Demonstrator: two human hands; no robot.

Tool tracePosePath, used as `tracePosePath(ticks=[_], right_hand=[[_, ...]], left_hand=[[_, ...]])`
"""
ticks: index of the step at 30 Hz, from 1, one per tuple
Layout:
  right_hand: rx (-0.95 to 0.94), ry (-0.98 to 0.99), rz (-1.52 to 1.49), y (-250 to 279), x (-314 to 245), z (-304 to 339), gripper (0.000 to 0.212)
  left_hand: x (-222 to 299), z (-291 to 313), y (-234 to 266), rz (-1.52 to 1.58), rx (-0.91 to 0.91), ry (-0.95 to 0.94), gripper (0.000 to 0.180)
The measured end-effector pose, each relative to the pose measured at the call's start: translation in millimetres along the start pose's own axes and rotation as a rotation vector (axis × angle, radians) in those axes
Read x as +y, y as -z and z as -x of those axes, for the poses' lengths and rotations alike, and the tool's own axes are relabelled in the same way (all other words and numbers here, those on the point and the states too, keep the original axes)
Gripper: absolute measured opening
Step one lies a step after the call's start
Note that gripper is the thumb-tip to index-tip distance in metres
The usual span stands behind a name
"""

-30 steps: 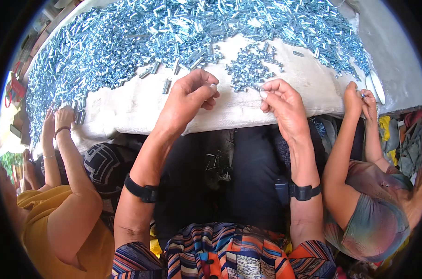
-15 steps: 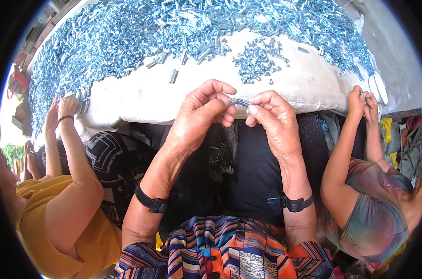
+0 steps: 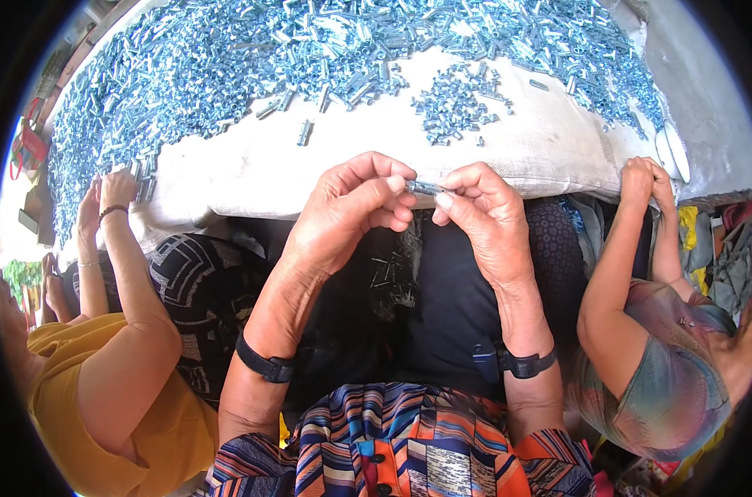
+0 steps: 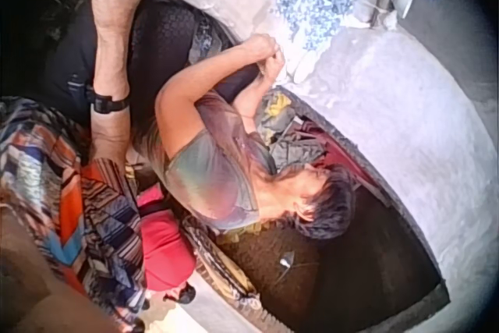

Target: The person repeatedly picks up metal fastener components from a table, fits the pieces together by hand, and drops the assembled fasteners into a bag.

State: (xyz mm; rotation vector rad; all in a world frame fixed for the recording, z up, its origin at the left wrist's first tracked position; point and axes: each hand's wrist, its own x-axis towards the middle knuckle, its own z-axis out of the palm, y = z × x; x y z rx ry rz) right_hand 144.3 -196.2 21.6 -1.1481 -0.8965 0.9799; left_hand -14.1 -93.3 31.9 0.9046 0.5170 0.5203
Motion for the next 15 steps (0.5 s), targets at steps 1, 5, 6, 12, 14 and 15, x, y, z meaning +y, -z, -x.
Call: tracePosePath(ticks=[1,5,6,12,14,15], right_hand=[[-0.001,0.0,0.0,-0.7,0.6,-0.3,0.009],[-0.047,-0.024,-0.107,-1.3,4.1,-1.0,0.008],[-0.055,-0.041,-0.139,-1.1,4.9,-0.7,0.008],[-0.109,-0.118,-0.225,2.1,8.8,2.3,0.006],[-0.17,-0.231,-0.353,5.7,11.3,5.8,0.006],[-0.212,-0.299,-0.41,6.6,11.1,8.5,0.007]], left_hand=[[-0.6,0.7,0.7,-0.026,0.011,-0.012,0.012],[-3.7,0.5,6.0,0.004,-0.016,-0.03,0.013],[-4.1,1.4,4.6,-0.044,-0.013,-0.066,0.012],[-5.6,6.3,1.7,-0.322,-0.043,-0.196,0.011],[-7.1,7.3,8.4,-0.304,-0.121,-0.139,0.015],[-9.0,9.2,8.2,-0.303,-0.134,-0.146,0.015]])
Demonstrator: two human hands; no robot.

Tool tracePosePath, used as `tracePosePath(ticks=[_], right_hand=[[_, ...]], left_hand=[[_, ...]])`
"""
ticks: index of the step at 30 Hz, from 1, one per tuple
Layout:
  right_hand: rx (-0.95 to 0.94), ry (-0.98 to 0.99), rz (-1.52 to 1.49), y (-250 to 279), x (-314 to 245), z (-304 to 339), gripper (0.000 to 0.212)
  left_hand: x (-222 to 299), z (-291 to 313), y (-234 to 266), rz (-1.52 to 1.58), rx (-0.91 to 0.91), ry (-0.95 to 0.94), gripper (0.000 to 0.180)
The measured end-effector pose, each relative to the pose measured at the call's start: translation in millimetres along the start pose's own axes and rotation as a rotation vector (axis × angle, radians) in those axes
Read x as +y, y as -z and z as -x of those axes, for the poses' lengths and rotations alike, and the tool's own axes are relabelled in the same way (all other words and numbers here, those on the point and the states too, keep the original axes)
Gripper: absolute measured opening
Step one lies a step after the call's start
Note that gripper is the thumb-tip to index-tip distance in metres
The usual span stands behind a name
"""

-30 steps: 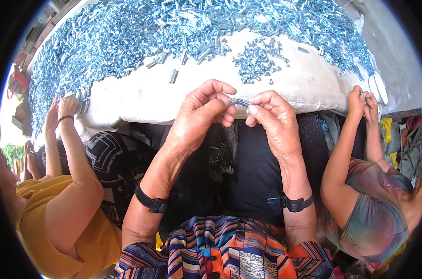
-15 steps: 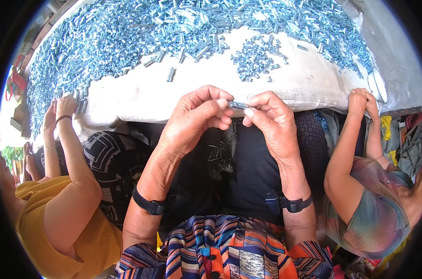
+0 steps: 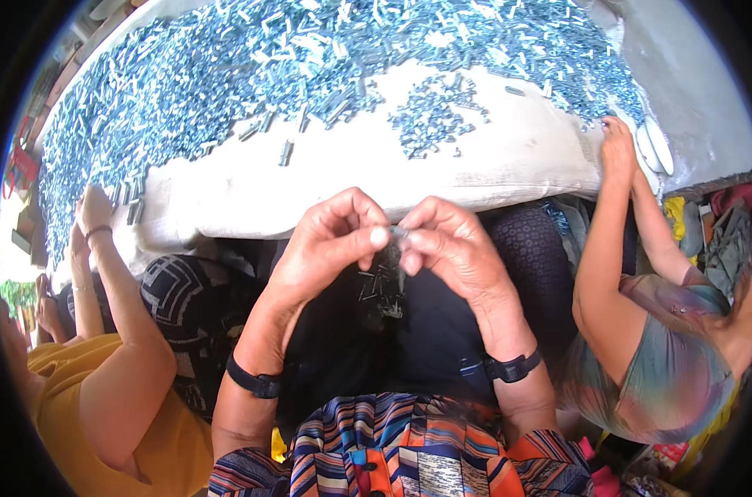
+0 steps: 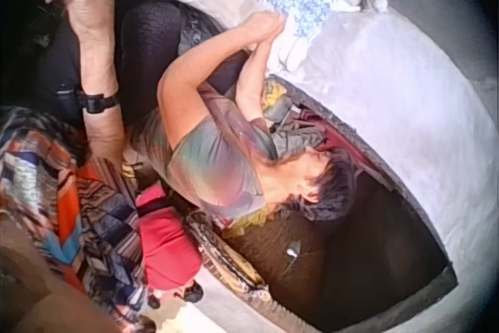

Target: The person repeatedly picks up metal fastener components from a table, fits the pieces together by hand, and drops the assembled fasteners into a bag.

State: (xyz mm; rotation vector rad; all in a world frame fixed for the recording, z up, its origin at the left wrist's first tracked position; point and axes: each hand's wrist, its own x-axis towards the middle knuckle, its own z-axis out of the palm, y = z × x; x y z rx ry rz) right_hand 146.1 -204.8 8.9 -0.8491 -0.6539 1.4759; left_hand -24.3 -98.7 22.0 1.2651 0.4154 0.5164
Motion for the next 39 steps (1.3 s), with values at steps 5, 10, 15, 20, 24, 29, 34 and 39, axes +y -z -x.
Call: tracePosePath(ticks=[5,10,15,20,24,29,34,39], right_hand=[[-0.141,-0.072,-0.284,0.0,15.1,6.9,0.01],[-0.135,-0.022,-0.265,-4.1,11.5,11.4,0.009],[-0.089,-0.012,-0.204,-8.5,7.5,11.8,0.01],[-0.022,0.08,0.469,0.6,-12.2,2.0,0.019],[0.459,0.37,0.901,48.5,-44.9,-34.1,0.016],[0.738,0.573,1.595,103.1,-72.7,-89.1,0.017],[0.81,0.458,1.852,112.6,-73.1,-109.5,0.019],[0.77,0.541,1.705,112.7,-69.3,-105.3,0.015]], left_hand=[[-14.2,6.3,-6.1,0.372,-0.18,0.041,0.018],[-18.2,4.2,-12.8,0.549,-0.207,0.043,0.015],[-19.8,2.8,-13.3,0.523,-0.172,0.018,0.014],[-15.2,7.7,-7.9,0.371,-0.025,0.086,0.012],[-23.8,10.6,-4.7,-0.23,0.015,0.1,0.017],[-14.2,8.7,-8.8,-0.7,-0.045,0.119,0.019],[-0.1,-24.6,8.3,-0.773,0.157,-0.054,0.014],[10.4,-80.5,13.9,-1.121,0.291,-0.253,0.015]])
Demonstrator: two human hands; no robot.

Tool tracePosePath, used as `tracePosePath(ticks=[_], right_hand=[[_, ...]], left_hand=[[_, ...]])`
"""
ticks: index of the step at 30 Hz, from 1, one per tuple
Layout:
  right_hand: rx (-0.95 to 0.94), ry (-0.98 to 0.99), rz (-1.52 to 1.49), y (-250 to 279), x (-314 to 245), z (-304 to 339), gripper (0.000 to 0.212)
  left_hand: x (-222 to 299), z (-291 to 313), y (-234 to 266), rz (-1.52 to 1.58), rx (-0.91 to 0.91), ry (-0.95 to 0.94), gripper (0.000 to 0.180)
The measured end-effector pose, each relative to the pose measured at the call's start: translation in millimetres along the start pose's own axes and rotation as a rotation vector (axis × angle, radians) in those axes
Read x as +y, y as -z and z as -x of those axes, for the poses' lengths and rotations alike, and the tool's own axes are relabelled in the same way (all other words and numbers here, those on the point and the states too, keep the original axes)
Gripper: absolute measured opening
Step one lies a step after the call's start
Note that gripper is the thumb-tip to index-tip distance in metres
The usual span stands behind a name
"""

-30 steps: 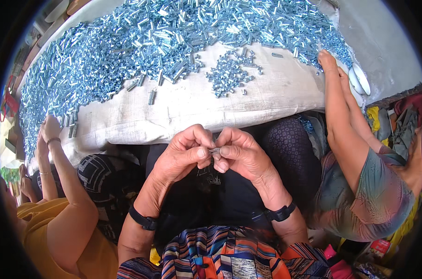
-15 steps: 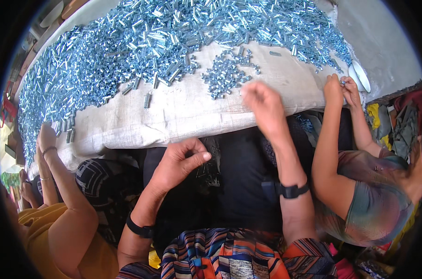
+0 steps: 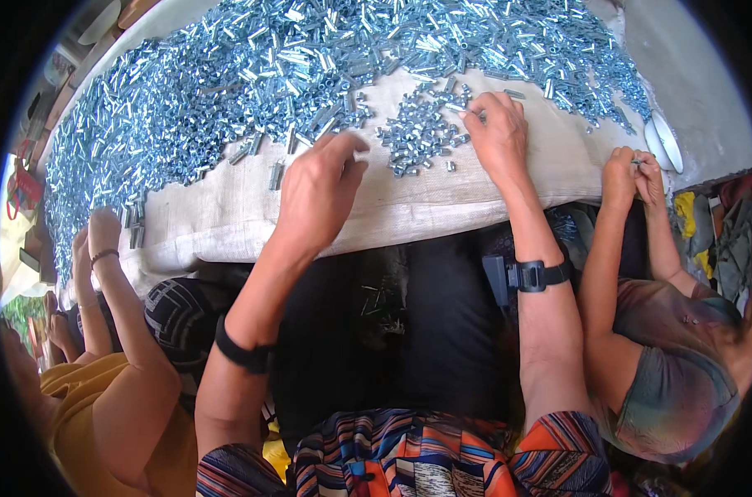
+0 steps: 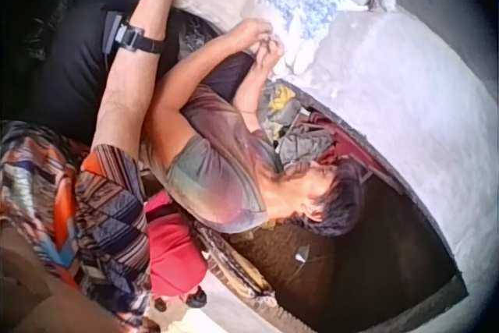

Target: The person repeatedly picks up metal fastener components from a table, fits the pieces together by hand, and drops the assembled fasteners into a bag.

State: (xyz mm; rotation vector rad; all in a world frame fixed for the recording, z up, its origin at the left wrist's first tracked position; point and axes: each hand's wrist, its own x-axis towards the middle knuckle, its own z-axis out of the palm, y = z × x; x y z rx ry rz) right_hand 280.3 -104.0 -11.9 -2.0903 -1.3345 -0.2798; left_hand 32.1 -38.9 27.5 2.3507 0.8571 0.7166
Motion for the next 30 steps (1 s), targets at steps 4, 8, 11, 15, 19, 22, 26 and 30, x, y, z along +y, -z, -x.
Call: tracePosePath(ticks=[4,8,11,15,19,22,26,30], right_hand=[[0.063,-0.045,-0.245,11.9,-14.4,10.7,0.013],[-0.096,-0.291,-0.873,24.3,-34.9,29.6,0.008],[-0.219,-0.411,-1.151,42.0,-44.4,47.0,0.007],[-0.29,-0.468,-1.362,41.8,-49.8,68.4,0.006],[-0.324,-0.527,-1.463,41.6,-60.9,79.9,0.005],[-0.298,-0.616,-1.502,43.2,-70.4,84.2,0.004],[-0.352,-0.563,-1.543,43.4,-76.9,89.1,0.003],[-0.408,-0.525,-1.505,42.8,-87.4,95.7,0.004]], left_hand=[[-16.4,-34.2,-23.5,-0.218,0.05,-0.091,0.017],[-24.8,-43.2,-38.9,-0.329,-0.016,-0.059,0.015],[-18.8,-43.9,-40.3,-0.285,-0.005,-0.008,0.011],[-26.5,-38.4,-36.5,-0.281,0.026,0.039,0.009],[-31.9,-24.9,-25.2,-0.172,0.088,-0.015,0.01],[-24.4,-11.8,-11.4,0.209,-0.002,0.154,0.01],[2.7,12.9,6.3,0.801,-0.119,0.365,0.008],[12.0,37.4,9.6,0.995,-0.168,0.377,0.011]])
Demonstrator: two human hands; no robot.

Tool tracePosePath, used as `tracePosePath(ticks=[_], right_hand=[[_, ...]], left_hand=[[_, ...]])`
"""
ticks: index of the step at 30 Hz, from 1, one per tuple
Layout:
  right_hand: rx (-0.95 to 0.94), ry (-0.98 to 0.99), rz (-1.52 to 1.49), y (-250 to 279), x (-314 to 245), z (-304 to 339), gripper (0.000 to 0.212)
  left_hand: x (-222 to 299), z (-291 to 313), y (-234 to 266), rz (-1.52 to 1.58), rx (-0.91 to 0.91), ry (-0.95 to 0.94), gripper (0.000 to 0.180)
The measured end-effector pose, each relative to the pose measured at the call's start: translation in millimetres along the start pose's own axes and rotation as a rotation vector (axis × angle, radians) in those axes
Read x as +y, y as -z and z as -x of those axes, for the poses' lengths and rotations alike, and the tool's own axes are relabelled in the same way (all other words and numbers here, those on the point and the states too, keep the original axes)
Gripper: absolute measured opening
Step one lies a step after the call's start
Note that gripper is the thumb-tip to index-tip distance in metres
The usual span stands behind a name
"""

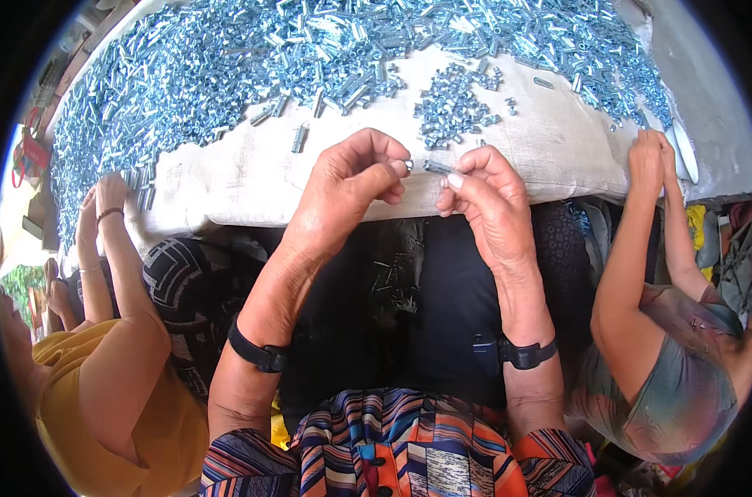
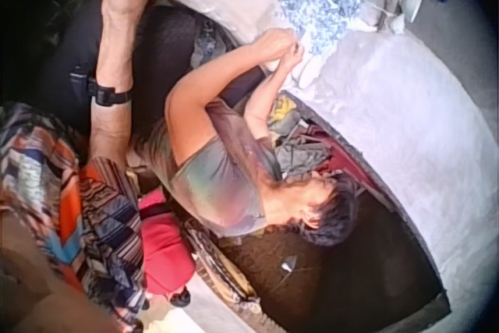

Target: The person repeatedly picks up metal fastener components from a table, fits the pieces together by hand, and drops the assembled fasteners into a bag.

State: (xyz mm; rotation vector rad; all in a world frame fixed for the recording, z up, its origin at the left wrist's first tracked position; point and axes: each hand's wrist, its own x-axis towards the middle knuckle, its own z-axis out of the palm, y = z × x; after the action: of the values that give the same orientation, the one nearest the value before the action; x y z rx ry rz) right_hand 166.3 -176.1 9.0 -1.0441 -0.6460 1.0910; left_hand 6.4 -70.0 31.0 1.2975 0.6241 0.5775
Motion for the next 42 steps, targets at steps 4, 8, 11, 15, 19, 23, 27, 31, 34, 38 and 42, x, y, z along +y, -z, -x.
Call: tracePosePath(ticks=[4,8,11,15,19,23,27,31,34,38,42], right_hand=[[-0.043,-0.006,0.023,-8.2,2.1,8.0,0.005],[-0.069,-0.057,-0.08,-14.5,3.8,15.0,0.006],[-0.078,-0.07,-0.139,-16.9,4.6,17.5,0.006],[-0.092,0.032,-0.079,-18.5,8.1,19.5,0.006],[-0.084,0.074,0.016,-19.3,9.5,22.6,0.004],[-0.113,0.039,-0.008,-19.1,6.9,25.6,0.003],[-0.118,0.049,0.056,-22.4,8.8,30.6,0.004],[-0.267,-0.203,-0.313,-26.2,10.2,36.8,0.006],[-0.277,-0.242,-0.388,-29.5,8.9,42.6,0.006],[-0.237,-0.235,-0.194,-24.6,11.5,40.3,0.007],[-0.241,-0.242,0.044,-14.2,19.4,42.2,0.008]], left_hand=[[-5.1,11.6,0.5,0.141,-0.052,0.029,0.014],[-10.2,16.7,3.4,0.227,-0.058,0.039,0.013],[-8.0,18.8,-0.1,0.271,-0.034,0.016,0.013],[-7.5,21.0,0.8,0.3,-0.035,0.054,0.012],[-11.0,23.4,3.8,0.289,-0.051,0.043,0.011],[-19.5,26.1,1.1,0.415,-0.131,0.001,0.012],[-28.1,31.5,1.3,0.473,-0.084,0.045,0.011],[-27.7,42.2,-2.8,0.703,-0.265,0.139,0.017],[-31.0,46.6,-1.5,0.727,-0.322,0.115,0.02],[-25.3,43.5,13.4,0.455,-0.298,0.142,0.019],[-8.0,28.3,35.6,-0.15,-0.163,0.153,0.016]])
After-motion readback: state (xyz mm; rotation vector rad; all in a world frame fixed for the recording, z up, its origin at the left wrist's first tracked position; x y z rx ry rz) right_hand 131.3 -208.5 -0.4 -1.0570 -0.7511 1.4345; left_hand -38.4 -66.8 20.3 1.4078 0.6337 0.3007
